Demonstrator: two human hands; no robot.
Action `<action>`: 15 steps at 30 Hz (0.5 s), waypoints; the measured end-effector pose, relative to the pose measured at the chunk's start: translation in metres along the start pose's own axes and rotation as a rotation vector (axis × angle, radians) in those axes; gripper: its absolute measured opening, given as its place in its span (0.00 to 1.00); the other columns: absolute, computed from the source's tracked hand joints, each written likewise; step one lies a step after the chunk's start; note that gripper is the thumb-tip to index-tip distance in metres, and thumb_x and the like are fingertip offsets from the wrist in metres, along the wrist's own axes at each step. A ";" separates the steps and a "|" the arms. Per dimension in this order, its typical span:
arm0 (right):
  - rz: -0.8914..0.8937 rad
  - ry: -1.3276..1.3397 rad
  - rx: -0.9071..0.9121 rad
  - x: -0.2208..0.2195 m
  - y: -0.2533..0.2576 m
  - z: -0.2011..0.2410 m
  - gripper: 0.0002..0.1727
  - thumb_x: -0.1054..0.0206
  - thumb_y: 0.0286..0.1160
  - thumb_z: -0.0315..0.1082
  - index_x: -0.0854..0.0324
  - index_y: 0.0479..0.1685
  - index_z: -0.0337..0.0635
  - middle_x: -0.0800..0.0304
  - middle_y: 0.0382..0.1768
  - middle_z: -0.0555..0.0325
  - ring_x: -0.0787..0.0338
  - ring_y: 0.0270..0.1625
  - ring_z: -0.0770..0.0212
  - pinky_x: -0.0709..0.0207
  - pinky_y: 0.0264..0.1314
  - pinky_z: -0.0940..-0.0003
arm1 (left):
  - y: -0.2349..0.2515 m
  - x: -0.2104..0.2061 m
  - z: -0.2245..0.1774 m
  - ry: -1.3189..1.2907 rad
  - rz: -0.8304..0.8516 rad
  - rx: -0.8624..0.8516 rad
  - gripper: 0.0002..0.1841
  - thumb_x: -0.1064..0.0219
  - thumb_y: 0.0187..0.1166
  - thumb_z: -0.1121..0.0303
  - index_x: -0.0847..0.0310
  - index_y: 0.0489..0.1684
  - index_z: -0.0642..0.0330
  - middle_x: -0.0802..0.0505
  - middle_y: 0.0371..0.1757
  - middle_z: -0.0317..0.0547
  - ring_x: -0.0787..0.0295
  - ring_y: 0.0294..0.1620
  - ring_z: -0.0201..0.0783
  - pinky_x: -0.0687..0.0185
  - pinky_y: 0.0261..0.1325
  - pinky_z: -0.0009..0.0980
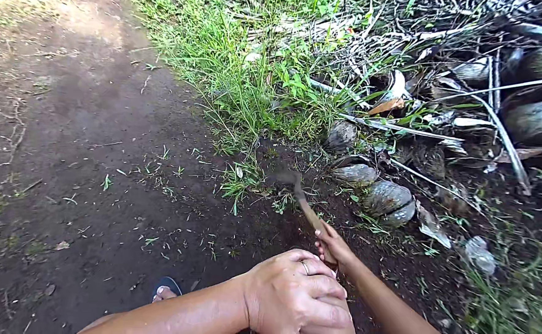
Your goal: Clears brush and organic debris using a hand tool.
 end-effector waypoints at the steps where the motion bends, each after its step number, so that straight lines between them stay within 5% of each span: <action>1: -0.046 -0.016 0.063 0.008 0.003 0.017 0.36 0.43 0.92 0.39 0.55 0.96 0.60 0.19 0.39 0.50 0.20 0.23 0.61 0.22 0.22 0.64 | 0.003 -0.001 -0.002 0.000 0.003 -0.005 0.25 0.47 0.86 0.43 0.08 0.57 0.46 0.05 0.62 0.49 0.14 0.72 0.49 0.29 0.81 0.48; 4: -0.248 0.136 0.290 0.022 0.015 0.078 0.35 0.48 0.94 0.41 0.58 0.96 0.54 0.19 0.37 0.51 0.18 0.23 0.61 0.19 0.22 0.63 | 0.005 0.000 -0.003 0.016 -0.007 0.001 0.24 0.46 0.85 0.43 0.08 0.57 0.46 0.05 0.62 0.48 0.14 0.73 0.49 0.29 0.81 0.48; 9: -0.548 0.775 0.493 -0.002 0.053 0.155 0.34 0.52 0.97 0.40 0.67 0.94 0.55 0.25 0.36 0.53 0.18 0.21 0.63 0.16 0.23 0.65 | -0.002 0.004 0.000 0.056 -0.043 0.013 0.25 0.47 0.86 0.43 0.08 0.57 0.47 0.05 0.62 0.49 0.14 0.72 0.49 0.29 0.81 0.46; 12: -0.480 0.734 0.384 -0.052 0.096 0.131 0.31 0.53 0.96 0.37 0.64 0.90 0.48 0.26 0.29 0.54 0.18 0.18 0.62 0.14 0.23 0.63 | -0.004 0.006 0.002 0.061 -0.043 0.017 0.26 0.48 0.86 0.43 0.08 0.58 0.47 0.05 0.62 0.49 0.14 0.73 0.49 0.30 0.81 0.45; 15: -0.176 0.395 0.092 -0.084 0.106 0.062 0.26 0.51 0.96 0.41 0.51 0.85 0.44 0.26 0.30 0.54 0.21 0.21 0.62 0.19 0.25 0.65 | -0.006 0.007 0.002 0.051 -0.021 0.027 0.25 0.47 0.86 0.42 0.08 0.59 0.46 0.06 0.63 0.49 0.15 0.74 0.48 0.31 0.82 0.46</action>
Point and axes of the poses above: each hand's wrist, its own y-axis towards the middle knuckle, its own x-axis out of the back of the hand, z = x × y, the point moved 8 cm from there along y, towards the middle knuckle
